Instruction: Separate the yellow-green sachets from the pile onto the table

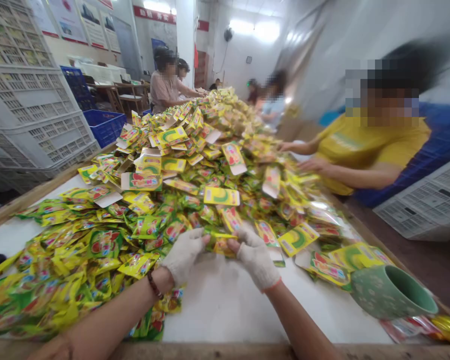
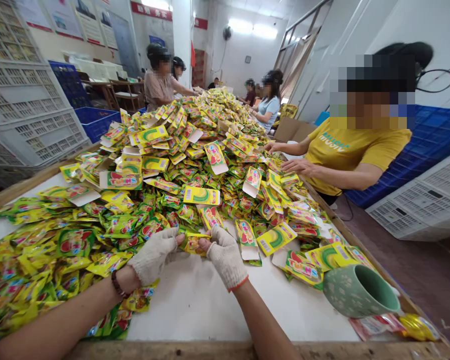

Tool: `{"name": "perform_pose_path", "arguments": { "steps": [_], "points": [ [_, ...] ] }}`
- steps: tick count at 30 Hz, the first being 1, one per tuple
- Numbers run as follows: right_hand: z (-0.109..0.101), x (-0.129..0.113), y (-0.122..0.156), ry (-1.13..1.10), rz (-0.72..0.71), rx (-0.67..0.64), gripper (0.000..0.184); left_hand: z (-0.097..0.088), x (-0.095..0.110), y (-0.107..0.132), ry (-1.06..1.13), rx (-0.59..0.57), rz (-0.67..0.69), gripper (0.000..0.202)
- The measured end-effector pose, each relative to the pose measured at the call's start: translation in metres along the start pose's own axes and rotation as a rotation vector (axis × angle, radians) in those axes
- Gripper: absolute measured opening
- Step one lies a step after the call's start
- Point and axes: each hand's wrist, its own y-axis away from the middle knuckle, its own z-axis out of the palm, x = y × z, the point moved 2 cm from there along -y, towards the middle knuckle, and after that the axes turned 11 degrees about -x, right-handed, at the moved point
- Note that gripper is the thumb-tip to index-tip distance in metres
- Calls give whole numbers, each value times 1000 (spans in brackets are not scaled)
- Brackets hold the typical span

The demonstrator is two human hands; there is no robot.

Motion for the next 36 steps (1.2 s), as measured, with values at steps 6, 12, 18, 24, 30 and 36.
{"name": "perform_pose_path", "arguments": {
  "steps": [6, 12, 18, 24, 30, 36],
  "points": [
    [8, -9, 1, 164, 41, 55, 32, 17, -3, 0, 115, -108, 62, 37],
    [14, -7, 0, 204, 11, 41, 31, 18, -5, -3, 53, -47, 66, 42],
    [18, 1, -2, 93, -134, 78, 40, 2, -5, -6, -94, 1, 87, 42],
    [22, 17, -9, -3, -54, -91, 49, -1, -16, -12, -212, -44, 145, 40],
    [-3, 25, -23, -102, -67, 54, 52, 7, 36, -40, -879, 104, 513, 24],
    [-12, 11, -12, -4, -51, 94, 31, 12, 92, -92, -1782, 191, 459, 45]
  ]
}}
